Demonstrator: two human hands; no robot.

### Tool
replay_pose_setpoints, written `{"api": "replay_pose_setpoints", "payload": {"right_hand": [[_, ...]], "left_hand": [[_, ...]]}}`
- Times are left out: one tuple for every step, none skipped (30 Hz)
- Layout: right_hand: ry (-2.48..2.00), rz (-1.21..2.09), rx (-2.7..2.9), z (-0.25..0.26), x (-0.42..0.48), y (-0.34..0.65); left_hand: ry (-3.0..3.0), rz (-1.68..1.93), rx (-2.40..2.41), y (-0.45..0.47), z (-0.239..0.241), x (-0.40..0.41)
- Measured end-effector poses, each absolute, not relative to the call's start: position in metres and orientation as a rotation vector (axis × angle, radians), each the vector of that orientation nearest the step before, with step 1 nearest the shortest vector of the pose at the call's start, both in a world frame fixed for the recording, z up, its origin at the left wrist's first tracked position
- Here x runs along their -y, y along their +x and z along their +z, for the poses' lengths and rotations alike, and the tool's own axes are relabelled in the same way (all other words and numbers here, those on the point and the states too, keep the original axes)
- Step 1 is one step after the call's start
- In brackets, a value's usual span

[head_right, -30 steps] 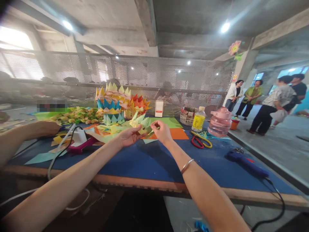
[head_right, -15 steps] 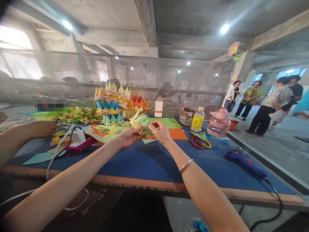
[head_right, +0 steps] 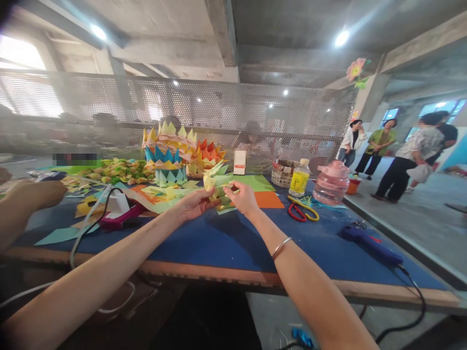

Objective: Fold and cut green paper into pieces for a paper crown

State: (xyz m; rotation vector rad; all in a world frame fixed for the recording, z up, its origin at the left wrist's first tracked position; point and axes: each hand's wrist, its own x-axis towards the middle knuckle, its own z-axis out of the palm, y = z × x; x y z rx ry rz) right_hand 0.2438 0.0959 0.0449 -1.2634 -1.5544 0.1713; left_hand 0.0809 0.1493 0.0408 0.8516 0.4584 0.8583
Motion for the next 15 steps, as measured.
{"api": "replay_pose_setpoints", "payload": {"right_hand": [[-1.266,0.174,1.560,0.0446,-0.0960,0.2434],[-1.268,0.178,1.566,0.0446,-0.0959,0.2429],[-1.269,0.182,1.572,0.0448,-0.0957,0.2423],[-1.271,0.186,1.576,0.0453,-0.0952,0.2416],[-1.273,0.188,1.579,0.0459,-0.0946,0.2409],[-1.275,0.189,1.582,0.0467,-0.0939,0.2402],[-1.277,0.191,1.584,0.0474,-0.0932,0.2397],[-1.279,0.194,1.585,0.0481,-0.0925,0.2392],[-1.281,0.197,1.586,0.0486,-0.0920,0.2388],[-1.282,0.201,1.586,0.0488,-0.0915,0.2386],[-1.283,0.206,1.586,0.0488,-0.0913,0.2384],[-1.285,0.209,1.583,0.0486,-0.0912,0.2384],[-1.287,0.211,1.579,0.0483,-0.0912,0.2384],[-1.290,0.212,1.573,0.0479,-0.0914,0.2385],[-1.294,0.212,1.566,0.0476,-0.0915,0.2387]], "left_hand": [[0.843,0.870,-0.461,0.0808,0.0408,-0.1496],[0.836,0.881,-0.464,0.0808,0.0408,-0.1497],[0.828,0.889,-0.469,0.0808,0.0409,-0.1498],[0.822,0.896,-0.475,0.0808,0.0409,-0.1497],[0.817,0.901,-0.481,0.0809,0.0409,-0.1496],[0.812,0.905,-0.487,0.0810,0.0409,-0.1495],[0.809,0.908,-0.491,0.0811,0.0408,-0.1494],[0.808,0.911,-0.494,0.0812,0.0408,-0.1492],[0.807,0.914,-0.495,0.0812,0.0408,-0.1491],[0.807,0.916,-0.496,0.0812,0.0408,-0.1490],[0.808,0.917,-0.497,0.0811,0.0409,-0.1489],[0.809,0.918,-0.497,0.0809,0.0410,-0.1488],[0.809,0.916,-0.497,0.0808,0.0412,-0.1488],[0.809,0.914,-0.494,0.0806,0.0414,-0.1488],[0.809,0.911,-0.489,0.0804,0.0416,-0.1489]]}}
